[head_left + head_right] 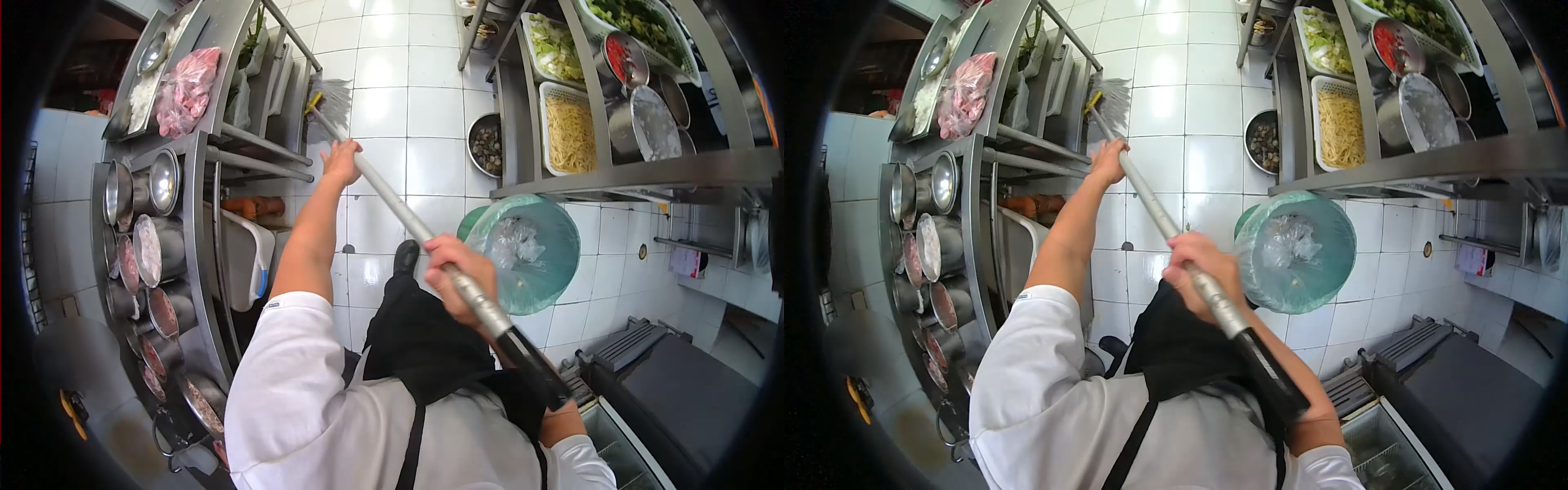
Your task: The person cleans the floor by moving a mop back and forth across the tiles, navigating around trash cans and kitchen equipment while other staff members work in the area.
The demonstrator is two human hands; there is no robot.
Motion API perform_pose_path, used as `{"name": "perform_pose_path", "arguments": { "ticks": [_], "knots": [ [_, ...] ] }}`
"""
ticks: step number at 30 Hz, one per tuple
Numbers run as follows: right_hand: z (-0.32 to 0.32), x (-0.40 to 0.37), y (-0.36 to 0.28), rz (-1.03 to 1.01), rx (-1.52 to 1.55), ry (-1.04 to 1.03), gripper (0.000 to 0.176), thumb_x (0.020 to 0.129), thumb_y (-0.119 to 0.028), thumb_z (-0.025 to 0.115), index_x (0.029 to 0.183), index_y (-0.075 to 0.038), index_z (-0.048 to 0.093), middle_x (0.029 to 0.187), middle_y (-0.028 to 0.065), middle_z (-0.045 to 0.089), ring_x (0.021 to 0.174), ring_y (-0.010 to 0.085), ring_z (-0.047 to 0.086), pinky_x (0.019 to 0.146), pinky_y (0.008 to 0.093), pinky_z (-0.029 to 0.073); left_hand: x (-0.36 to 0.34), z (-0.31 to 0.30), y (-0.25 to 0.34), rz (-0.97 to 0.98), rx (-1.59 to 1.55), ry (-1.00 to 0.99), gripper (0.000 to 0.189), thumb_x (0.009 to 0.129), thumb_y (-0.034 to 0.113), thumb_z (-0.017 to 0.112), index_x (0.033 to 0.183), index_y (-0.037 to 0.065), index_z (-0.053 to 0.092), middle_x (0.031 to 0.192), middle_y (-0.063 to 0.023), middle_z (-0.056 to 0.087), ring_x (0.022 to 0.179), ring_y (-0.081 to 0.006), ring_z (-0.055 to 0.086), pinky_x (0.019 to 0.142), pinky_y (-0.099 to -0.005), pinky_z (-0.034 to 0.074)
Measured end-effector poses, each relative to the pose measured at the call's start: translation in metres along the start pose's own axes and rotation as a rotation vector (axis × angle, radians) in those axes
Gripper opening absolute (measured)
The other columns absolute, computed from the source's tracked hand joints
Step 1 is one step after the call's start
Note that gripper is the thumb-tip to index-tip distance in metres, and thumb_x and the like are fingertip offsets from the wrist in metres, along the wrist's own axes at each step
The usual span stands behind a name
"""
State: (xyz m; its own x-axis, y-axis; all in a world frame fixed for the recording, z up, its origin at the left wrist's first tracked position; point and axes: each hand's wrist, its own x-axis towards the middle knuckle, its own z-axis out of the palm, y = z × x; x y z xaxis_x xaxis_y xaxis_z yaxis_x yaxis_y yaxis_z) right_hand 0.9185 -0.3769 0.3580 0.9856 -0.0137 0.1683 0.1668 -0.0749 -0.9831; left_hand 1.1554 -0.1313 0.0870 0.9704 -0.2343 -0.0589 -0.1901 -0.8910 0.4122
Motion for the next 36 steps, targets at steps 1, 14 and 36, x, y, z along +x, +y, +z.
{"name": "perform_pose_path", "arguments": {
  "ticks": [1,14,36],
  "knots": [
    [0.001,-0.009,0.003,0.05,0.042,-0.034,0.017,0.082,-0.01,0.074,0.081,-0.003,0.059,0.081,0.0123,0.063,0.09,0.0311,0.066,0.092,0.0473,0.048,-0.007,0.0,0.003,-0.053,0.036,0.022,0.02,0.081,0.019,0.072,0.097,0.014,0.063,0.112,-0.0095,0.064,0.12,-0.033,0.052,0.107,-0.0623,0.028],
    [-0.188,-0.127,-0.199,-0.542,0.24,0.054,0.023,0.091,-0.022,0.07,0.078,-0.011,0.054,0.058,0.001,0.054,0.048,0.0126,0.057,0.054,0.0307,0.055,-0.243,0.012,0.287,0.227,-0.455,0.228,0.027,0.062,0.016,0.081,0.079,0.01,0.06,0.077,-0.0096,0.064,0.073,-0.0327,0.064,0.074,-0.0421,0.052],
    [-0.171,-0.244,-0.193,-0.583,0.415,-0.059,0.032,0.091,-0.014,0.071,0.084,-0.015,0.04,0.054,-0.0027,0.046,0.039,0.0073,0.045,0.034,0.0229,0.038,-0.371,0.037,0.224,0.479,-0.404,-0.11,0.013,0.065,0.024,0.073,0.073,0.016,0.067,0.069,-0.0076,0.065,0.068,-0.0318,0.066,0.063,-0.0427,0.052]
  ]
}}
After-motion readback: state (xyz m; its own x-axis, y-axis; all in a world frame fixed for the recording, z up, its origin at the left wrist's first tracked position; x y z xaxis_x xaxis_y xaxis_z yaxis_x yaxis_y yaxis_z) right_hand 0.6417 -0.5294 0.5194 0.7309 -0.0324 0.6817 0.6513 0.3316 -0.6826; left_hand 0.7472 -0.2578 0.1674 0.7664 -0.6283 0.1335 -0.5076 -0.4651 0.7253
